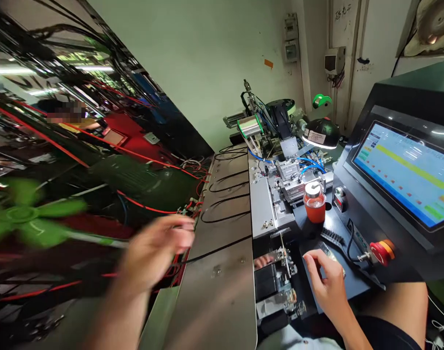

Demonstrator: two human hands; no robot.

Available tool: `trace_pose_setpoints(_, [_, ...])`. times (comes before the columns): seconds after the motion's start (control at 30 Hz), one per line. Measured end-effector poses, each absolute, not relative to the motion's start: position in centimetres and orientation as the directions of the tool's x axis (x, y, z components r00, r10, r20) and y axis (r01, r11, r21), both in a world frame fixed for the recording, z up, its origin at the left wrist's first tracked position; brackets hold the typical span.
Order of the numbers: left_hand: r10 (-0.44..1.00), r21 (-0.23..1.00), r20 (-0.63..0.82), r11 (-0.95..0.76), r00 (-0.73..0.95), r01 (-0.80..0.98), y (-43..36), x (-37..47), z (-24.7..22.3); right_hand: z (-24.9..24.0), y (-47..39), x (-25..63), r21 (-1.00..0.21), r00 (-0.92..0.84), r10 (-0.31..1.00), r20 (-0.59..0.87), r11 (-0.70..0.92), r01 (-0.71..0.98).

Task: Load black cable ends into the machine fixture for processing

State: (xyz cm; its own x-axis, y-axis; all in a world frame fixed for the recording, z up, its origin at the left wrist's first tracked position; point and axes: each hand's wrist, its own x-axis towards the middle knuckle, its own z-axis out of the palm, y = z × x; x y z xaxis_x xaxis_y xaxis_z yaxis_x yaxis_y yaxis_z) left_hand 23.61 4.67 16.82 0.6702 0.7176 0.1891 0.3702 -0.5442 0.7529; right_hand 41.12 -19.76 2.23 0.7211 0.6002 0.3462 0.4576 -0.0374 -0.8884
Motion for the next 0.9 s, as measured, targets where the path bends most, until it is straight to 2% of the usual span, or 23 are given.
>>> trace_pose_setpoints(0.07, [0.469, 0.843, -0.03, -0.463, 0.883, 0.275, 1.5, 26.9, 14.0, 2.4, -19.9, 40.8, -0.899, 0.696, 0.646, 0.314, -0.035, 0.437])
trace_pose_setpoints(0.13, [0.298, 0.883, -0.093, -0.417, 0.95, 0.217, -1.1, 29.4, 11.6, 2.6, -20.0, 40.6, -0.914, 0.676, 0.682, 0.28, -0.025, 0.404])
trace_pose_setpoints(0.2, [0.226, 0.878, -0.063, -0.451, 0.972, 0.162, -2.9, 30.5, 9.9, 2.7, -20.0, 40.4, -0.934, 0.67, 0.702, 0.241, -0.021, 0.358])
trace_pose_setpoints(0.4, [0.267, 0.811, 0.07, -0.577, 0.961, 0.101, -4.0, 29.7, 7.3, 2.4, -18.9, 39.7, -0.971, 0.67, 0.723, 0.167, 0.003, 0.239])
trace_pose_setpoints(0.53, [0.243, 0.707, 0.135, -0.703, 0.961, 0.078, -3.8, 29.3, 6.8, 2.7, -18.4, 40.0, -0.96, 0.621, 0.765, 0.171, -0.014, 0.281])
trace_pose_setpoints(0.63, [0.158, 0.647, 0.093, -0.76, 0.983, 0.06, -3.5, 29.2, 6.9, 3.6, -18.7, 41.0, -0.948, 0.488, 0.862, 0.139, -0.028, 0.318])
trace_pose_setpoints(0.7, [0.113, 0.653, 0.064, -0.756, 0.992, 0.044, -3.4, 29.1, 7.2, 4.0, -18.8, 41.3, -0.947, 0.426, 0.896, 0.123, -0.022, 0.319])
trace_pose_setpoints(0.77, [0.156, 0.694, 0.089, -0.718, 0.984, 0.051, -3.6, 29.2, 7.6, 4.1, -18.6, 40.9, -0.937, 0.491, 0.851, 0.187, 0.004, 0.35])
trace_pose_setpoints(0.83, [0.247, 0.756, 0.109, -0.65, 0.963, 0.082, -4.0, 29.4, 8.0, 3.7, -18.1, 39.9, -0.902, 0.612, 0.719, 0.329, 0.048, 0.428])
trace_pose_setpoints(0.9, [0.302, 0.825, 0.067, -0.553, 0.951, 0.118, -4.6, 29.5, 8.3, 3.1, -17.4, 38.8, -0.847, 0.669, 0.575, 0.471, 0.083, 0.525])
